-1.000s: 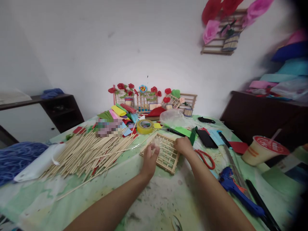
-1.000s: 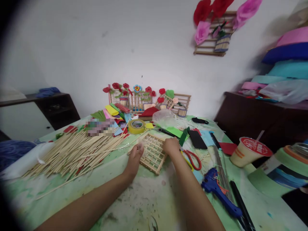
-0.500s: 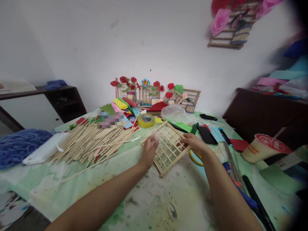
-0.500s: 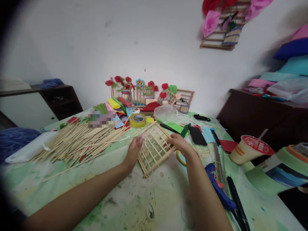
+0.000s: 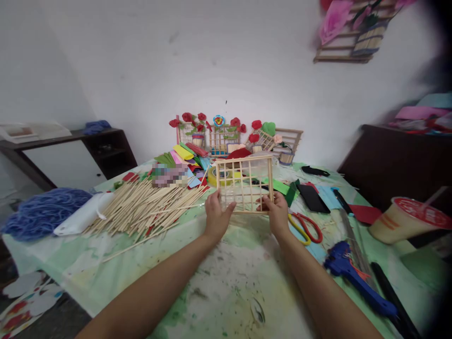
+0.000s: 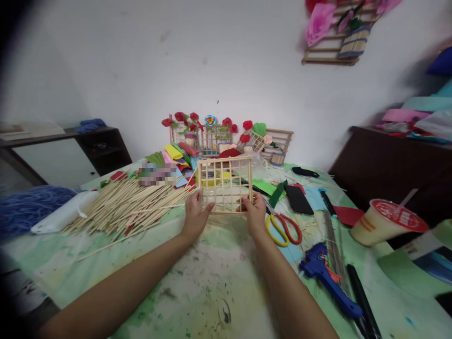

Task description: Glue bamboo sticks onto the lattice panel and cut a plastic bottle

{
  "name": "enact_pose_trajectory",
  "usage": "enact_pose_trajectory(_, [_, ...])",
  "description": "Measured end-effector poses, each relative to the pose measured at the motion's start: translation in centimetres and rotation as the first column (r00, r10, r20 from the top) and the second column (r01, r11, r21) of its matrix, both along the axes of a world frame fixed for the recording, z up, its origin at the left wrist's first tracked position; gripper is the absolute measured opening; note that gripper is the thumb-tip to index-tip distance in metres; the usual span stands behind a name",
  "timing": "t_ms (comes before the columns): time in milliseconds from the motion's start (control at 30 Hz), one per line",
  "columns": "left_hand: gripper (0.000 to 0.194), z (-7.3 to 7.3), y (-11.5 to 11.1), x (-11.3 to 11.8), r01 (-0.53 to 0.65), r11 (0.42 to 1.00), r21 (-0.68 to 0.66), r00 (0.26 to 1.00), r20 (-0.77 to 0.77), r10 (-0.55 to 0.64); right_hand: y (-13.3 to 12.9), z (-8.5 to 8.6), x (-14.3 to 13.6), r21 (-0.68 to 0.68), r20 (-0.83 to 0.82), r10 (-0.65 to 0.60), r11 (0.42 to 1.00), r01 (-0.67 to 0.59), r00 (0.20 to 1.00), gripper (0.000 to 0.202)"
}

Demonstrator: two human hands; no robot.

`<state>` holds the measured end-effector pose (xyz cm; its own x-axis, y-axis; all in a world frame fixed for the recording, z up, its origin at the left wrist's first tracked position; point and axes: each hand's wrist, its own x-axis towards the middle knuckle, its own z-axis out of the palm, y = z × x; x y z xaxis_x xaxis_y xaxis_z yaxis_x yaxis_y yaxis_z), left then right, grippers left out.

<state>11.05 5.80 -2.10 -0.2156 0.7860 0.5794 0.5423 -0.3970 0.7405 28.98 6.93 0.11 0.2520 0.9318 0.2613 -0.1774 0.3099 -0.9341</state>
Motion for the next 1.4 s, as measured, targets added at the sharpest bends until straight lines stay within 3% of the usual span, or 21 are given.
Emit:
enact_pose_trajectory(333, [0.060,0.0,-0.2,0.2,0.013,1.000,-0.012,0.993,-0.117,-0.014,-0.9,-0.6,-0.8,0.071,-0.075,-0.022,0.997,0.028,0.997,0.030])
enact_pose_trajectory(733, [0.070,-0.3,0.1,-0.1,0.052,0.997,0.065,0.998,-0.032,-0.050,-0.5,-1.1,-0.3,0.085,-0.105,-0.036,0.995,0.045,0.994,0.025])
enact_pose_trajectory(1133, [0.080,-0.6,0.6,-0.2,0.038,0.997,0.074,0.998,-0.053,-0.034,-0.7,-0.8,-0.6,0.130,-0.124,-0.043,0.990,0.059,0.991,0.026])
enact_pose_trajectory(1400, [0.068,-0.2,0.5,-0.4,0.035,0.996,0.088,0.997,-0.068,-0.029,-0.3,-0.7,-0.2,0.120,-0.183,-0.094,0.986,0.117,0.979,0.023])
